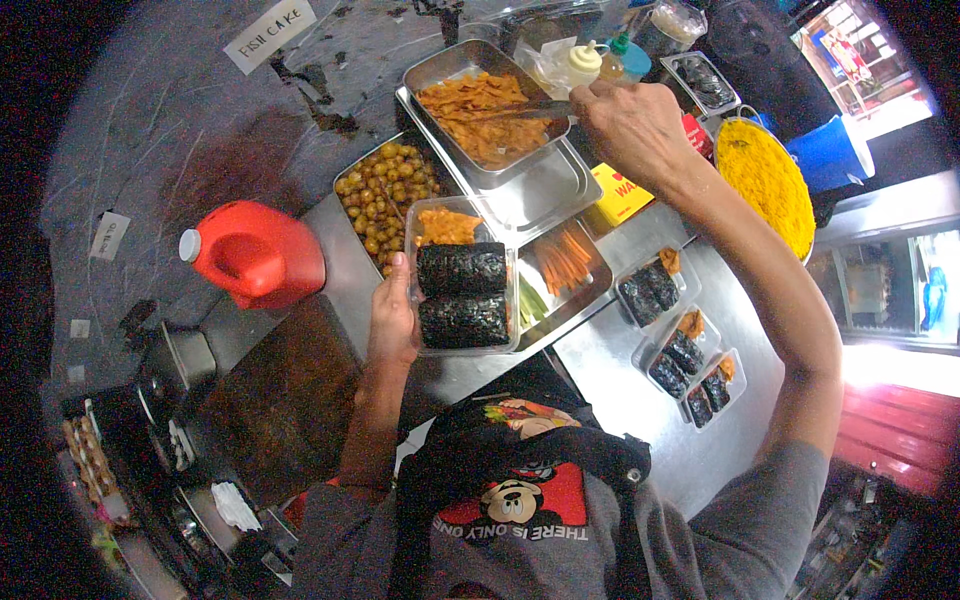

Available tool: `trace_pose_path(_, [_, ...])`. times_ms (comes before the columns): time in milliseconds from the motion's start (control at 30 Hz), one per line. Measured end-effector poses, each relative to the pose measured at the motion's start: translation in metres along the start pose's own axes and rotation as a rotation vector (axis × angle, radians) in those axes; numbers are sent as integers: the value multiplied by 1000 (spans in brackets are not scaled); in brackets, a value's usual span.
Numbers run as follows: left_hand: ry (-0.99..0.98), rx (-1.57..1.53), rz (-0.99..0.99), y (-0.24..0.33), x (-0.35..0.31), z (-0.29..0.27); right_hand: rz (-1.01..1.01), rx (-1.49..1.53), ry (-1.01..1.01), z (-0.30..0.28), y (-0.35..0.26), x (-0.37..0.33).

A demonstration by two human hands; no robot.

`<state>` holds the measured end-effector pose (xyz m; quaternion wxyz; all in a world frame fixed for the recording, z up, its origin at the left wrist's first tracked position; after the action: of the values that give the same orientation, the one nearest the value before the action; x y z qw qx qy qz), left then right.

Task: The person assembles food containers by placing seaweed-wrapped rolls, fried items, and small potatoes into clear plastic trays using tongs. The person also briefly adjusts the head-mounted camera strap at the start.

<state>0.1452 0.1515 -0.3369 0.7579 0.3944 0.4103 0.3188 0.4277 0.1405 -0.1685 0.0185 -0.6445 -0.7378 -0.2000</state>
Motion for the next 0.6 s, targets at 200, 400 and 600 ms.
trace_pose_path(200, [-21, -44, -7, 0, 0, -4, 56, -34, -5, 3, 14, 5])
trace_pose_path(400, [-11, -11, 58, 9, 1, -3, 198, 68, -29, -38, 26, -2])
trace_pose_path(600, [21, -50, 4, 1, 11, -3, 236, 296, -42, -95, 16, -22])
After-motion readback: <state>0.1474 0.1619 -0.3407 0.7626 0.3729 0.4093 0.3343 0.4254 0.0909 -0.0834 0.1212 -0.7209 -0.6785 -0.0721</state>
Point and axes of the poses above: each hand's wrist, its own x-axis towards the middle knuckle, its own z-axis out of the palm, y = z × x, the point moved 4 cm from there along x, towards the middle knuckle, and after that the axes turned 7 degrees about x, right-handed, at the moved point
